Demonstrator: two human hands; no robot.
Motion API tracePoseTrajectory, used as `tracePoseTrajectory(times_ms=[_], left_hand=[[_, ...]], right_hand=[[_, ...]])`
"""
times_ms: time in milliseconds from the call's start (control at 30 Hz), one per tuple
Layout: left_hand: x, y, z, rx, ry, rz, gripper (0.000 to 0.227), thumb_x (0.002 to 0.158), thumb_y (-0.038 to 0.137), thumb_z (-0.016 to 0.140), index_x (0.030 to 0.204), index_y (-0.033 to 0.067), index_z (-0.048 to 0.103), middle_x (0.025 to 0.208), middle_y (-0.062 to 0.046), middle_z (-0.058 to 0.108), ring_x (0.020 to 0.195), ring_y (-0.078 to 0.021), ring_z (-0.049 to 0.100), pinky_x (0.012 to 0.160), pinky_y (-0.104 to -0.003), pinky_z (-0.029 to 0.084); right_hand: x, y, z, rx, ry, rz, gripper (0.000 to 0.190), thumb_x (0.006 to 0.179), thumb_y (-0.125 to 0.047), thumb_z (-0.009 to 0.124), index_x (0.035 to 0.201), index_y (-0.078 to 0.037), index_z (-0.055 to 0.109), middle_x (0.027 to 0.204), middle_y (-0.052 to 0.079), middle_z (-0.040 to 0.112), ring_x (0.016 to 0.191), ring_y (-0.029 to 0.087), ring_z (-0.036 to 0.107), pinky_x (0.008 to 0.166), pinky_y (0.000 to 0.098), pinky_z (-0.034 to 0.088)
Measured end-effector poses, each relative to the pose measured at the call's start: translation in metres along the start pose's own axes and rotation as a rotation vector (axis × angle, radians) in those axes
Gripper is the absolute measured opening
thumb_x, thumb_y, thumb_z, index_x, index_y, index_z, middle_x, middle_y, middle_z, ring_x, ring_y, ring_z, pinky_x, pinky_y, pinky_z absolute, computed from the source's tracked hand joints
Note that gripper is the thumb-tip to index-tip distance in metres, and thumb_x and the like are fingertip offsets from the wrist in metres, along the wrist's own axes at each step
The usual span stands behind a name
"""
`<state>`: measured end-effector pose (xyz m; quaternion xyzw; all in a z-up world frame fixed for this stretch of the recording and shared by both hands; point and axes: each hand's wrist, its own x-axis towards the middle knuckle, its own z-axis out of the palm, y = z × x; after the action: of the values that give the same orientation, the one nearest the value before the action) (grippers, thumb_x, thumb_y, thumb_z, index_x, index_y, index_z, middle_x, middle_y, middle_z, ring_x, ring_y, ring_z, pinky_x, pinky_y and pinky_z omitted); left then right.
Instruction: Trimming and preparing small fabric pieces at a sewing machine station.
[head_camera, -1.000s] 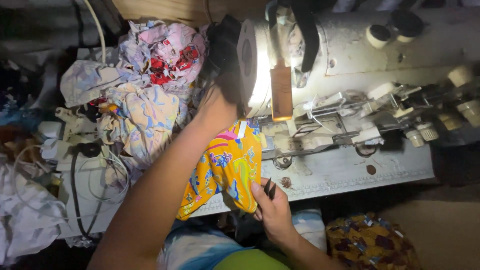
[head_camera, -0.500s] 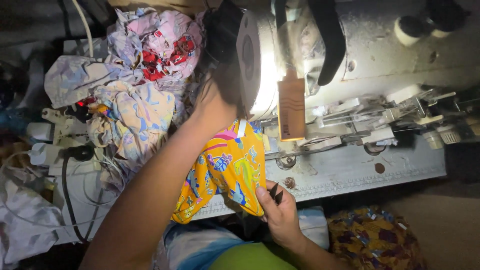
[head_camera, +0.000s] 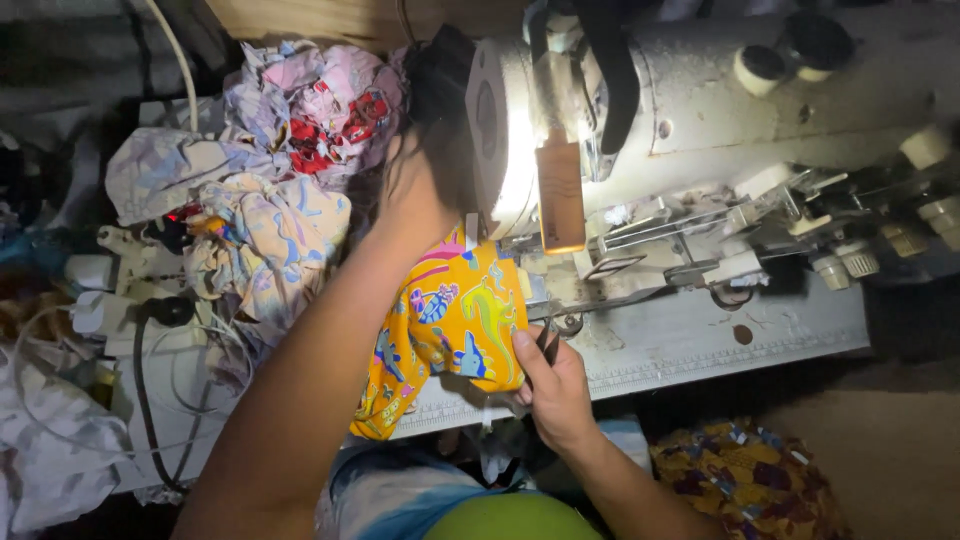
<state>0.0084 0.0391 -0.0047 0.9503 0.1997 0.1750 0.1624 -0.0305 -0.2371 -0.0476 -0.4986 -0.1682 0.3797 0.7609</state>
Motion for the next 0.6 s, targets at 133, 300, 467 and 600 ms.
tracePoseTrajectory(times_ms=[133, 300, 467, 600], left_hand=[[-0.077, 0.032, -0.053, -0.165, -0.038, -0.177, 0.051, 0.086, -0.006, 0.061, 0.137, -0.0043, 0.054, 0.151, -0.017, 0.049, 0.141, -0.0340, 0.042, 0.118, -0.048, 0.035], [-0.270, 0.002, -0.015, 0.153, 0.192, -0.223, 0.122, 0.055, 0.090, 0.062, 0.142, 0.0054, 0.054, 0.137, -0.013, 0.056, 0.120, -0.0348, 0.054, 0.101, -0.050, 0.043], [-0.316, -0.031, -0.007, -0.088, 0.221, -0.209, 0.039, 0.084, 0.029, 0.076, 0.111, 0.0045, 0.063, 0.132, -0.013, 0.060, 0.121, -0.0327, 0.057, 0.099, -0.046, 0.046], [-0.293, 0.018, -0.095, -0.616, -0.154, -1.033, 0.048, 0.093, 0.018, 0.062, 0.140, 0.0149, 0.053, 0.132, -0.008, 0.074, 0.110, -0.0197, 0.078, 0.094, -0.037, 0.057]], right_hand=[[0.002, 0.005, -0.020, -0.194, 0.032, -0.050, 0.027, 0.106, -0.026, 0.055, 0.091, -0.005, 0.064, 0.049, -0.003, 0.045, 0.040, 0.009, 0.042, 0.040, 0.0249, 0.038], [0.001, 0.002, -0.092, -1.273, 0.136, -0.751, 0.032, 0.092, -0.021, 0.076, 0.117, -0.003, 0.067, 0.093, 0.007, 0.072, 0.076, 0.013, 0.070, 0.059, 0.0182, 0.064], [0.019, 0.004, -0.162, -1.722, 0.035, -0.684, 0.059, 0.094, -0.060, 0.054, 0.126, -0.011, 0.067, 0.113, 0.010, 0.068, 0.102, 0.028, 0.061, 0.085, 0.0419, 0.050], [0.009, -0.016, -0.130, -1.639, 0.078, -1.100, 0.041, 0.098, -0.044, 0.062, 0.116, -0.009, 0.075, 0.112, 0.010, 0.072, 0.102, 0.031, 0.063, 0.085, 0.0407, 0.043]])
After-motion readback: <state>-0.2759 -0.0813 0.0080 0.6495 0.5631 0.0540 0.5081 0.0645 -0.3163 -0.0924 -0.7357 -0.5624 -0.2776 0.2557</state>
